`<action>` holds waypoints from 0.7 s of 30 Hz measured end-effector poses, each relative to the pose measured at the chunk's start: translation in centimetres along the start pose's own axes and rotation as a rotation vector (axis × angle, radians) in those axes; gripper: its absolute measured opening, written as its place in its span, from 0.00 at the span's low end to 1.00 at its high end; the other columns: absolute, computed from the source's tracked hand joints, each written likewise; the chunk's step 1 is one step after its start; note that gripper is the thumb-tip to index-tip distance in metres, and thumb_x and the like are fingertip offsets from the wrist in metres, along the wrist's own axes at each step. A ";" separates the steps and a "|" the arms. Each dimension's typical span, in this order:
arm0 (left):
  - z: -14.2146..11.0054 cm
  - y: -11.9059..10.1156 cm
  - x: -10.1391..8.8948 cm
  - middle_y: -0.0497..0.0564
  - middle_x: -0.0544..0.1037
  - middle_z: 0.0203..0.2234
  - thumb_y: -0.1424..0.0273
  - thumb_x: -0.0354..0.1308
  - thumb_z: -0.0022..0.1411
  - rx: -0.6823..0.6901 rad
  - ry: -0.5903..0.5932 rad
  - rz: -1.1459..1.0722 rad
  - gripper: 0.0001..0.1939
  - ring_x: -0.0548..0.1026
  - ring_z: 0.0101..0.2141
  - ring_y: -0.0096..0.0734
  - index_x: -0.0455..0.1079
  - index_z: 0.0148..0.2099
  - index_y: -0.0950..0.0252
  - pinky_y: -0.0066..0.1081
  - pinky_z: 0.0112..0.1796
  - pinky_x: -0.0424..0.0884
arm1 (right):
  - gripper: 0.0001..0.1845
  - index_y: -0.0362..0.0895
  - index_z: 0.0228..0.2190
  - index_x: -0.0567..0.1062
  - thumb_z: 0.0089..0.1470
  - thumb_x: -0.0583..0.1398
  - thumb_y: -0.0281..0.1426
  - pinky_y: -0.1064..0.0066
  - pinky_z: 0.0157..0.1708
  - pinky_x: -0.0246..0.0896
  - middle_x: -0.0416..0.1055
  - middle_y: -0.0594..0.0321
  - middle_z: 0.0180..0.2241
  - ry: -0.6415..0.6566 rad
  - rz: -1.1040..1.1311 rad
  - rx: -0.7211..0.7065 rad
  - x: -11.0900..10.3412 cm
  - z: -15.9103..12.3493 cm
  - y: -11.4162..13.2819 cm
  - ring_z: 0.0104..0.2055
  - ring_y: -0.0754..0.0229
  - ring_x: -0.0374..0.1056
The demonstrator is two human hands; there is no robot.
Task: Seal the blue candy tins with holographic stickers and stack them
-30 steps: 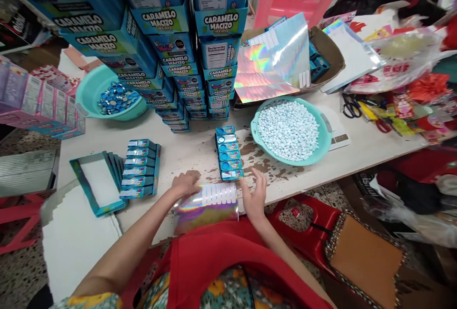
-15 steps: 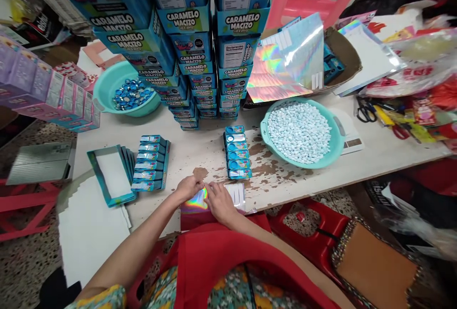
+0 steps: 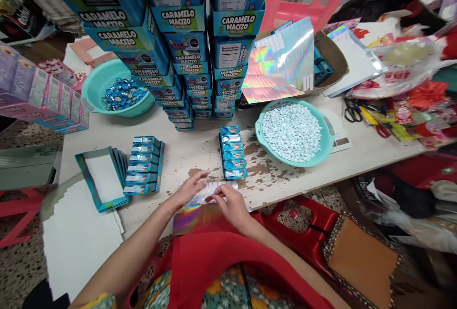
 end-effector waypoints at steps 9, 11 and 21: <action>5.4 -3.3 3.1 0.41 0.65 0.18 0.60 0.50 0.59 -0.013 0.140 -0.110 0.13 0.65 0.18 0.22 0.61 0.40 0.64 0.23 0.23 0.62 | 0.08 0.45 0.26 0.74 0.50 0.60 0.36 0.60 0.47 0.55 0.64 0.57 0.40 -0.488 -0.038 0.218 -5.5 3.0 -5.2 0.47 0.53 0.60; 7.1 -3.7 2.5 0.39 0.64 0.18 0.64 0.50 0.59 0.047 0.106 -0.042 0.11 0.63 0.18 0.22 0.58 0.43 0.62 0.22 0.22 0.60 | 0.07 0.45 0.26 0.75 0.49 0.61 0.35 0.58 0.49 0.53 0.63 0.56 0.40 -0.541 -0.083 0.249 -5.5 4.0 -6.6 0.47 0.52 0.59; 10.0 -0.3 4.6 0.43 0.67 0.21 0.71 0.45 0.60 -0.084 -0.046 0.146 0.07 0.65 0.19 0.26 0.53 0.42 0.62 0.25 0.23 0.59 | 0.12 0.43 0.32 0.68 0.45 0.61 0.35 0.65 0.38 0.59 0.67 0.59 0.34 -0.597 0.028 0.393 -4.6 5.2 -10.2 0.36 0.57 0.63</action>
Point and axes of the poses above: each hand's wrist, its own z-axis towards the middle knuckle, its own x-axis out of the palm, y = z × x, the point moved 5 cm from there along z, towards the middle knuckle
